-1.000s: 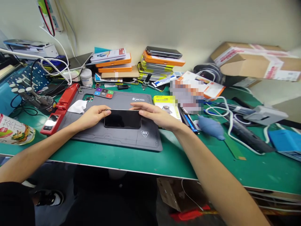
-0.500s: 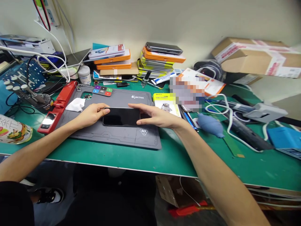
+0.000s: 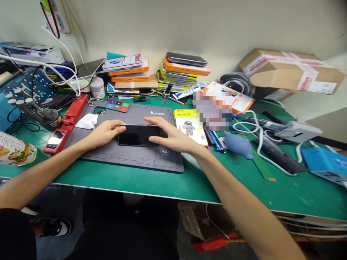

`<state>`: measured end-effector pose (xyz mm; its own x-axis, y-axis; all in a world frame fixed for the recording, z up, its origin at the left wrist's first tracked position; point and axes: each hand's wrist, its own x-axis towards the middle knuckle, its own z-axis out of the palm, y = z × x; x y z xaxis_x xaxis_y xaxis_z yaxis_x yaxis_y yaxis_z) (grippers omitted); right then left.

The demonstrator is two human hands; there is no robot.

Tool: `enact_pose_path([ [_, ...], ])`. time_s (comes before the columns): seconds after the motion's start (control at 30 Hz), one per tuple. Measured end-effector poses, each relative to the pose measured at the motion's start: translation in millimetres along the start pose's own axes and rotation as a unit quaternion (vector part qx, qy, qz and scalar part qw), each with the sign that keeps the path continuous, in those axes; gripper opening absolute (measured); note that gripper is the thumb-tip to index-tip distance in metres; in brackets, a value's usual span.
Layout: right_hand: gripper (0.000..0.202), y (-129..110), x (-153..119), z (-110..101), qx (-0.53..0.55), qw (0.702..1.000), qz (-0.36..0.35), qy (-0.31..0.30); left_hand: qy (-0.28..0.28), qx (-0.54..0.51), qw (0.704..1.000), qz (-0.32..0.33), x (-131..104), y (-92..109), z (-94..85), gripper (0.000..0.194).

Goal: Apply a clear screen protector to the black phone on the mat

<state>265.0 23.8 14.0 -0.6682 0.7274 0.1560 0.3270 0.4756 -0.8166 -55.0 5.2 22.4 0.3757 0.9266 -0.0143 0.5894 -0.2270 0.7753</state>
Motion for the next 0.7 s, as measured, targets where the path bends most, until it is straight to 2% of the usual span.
enact_pose_path([
  [0.13, 0.077, 0.7, 1.0, 15.5, -0.056, 0.998, -0.012, 0.002, 0.007, 0.006, 1.000, 0.004, 1.3, -2.9, 2.2, 0.054],
  [0.3, 0.087, 1.9, 3.0, 30.2, -0.094, 0.993, -0.018, 0.065, 0.007, 0.024, 1.000, 0.012, 1.5, -3.0, 4.8, 0.054],
  [0.43, 0.089, -4.2, 6.2, 41.7, -0.142, 0.985, 0.007, 0.095, 0.017, 0.050, 0.998, 0.038, 1.9, -0.4, 4.1, 0.048],
  [0.53, 0.086, -9.1, 6.1, 38.5, -0.138, 0.987, 0.019, 0.074, 0.004, 0.045, 0.998, 0.036, 2.0, 0.6, 2.7, 0.048],
  [0.7, 0.091, -9.2, 0.0, 11.5, -0.085, 0.996, 0.010, -0.035, -0.013, 0.029, 0.999, 0.028, 1.0, 1.3, 1.3, 0.049],
])
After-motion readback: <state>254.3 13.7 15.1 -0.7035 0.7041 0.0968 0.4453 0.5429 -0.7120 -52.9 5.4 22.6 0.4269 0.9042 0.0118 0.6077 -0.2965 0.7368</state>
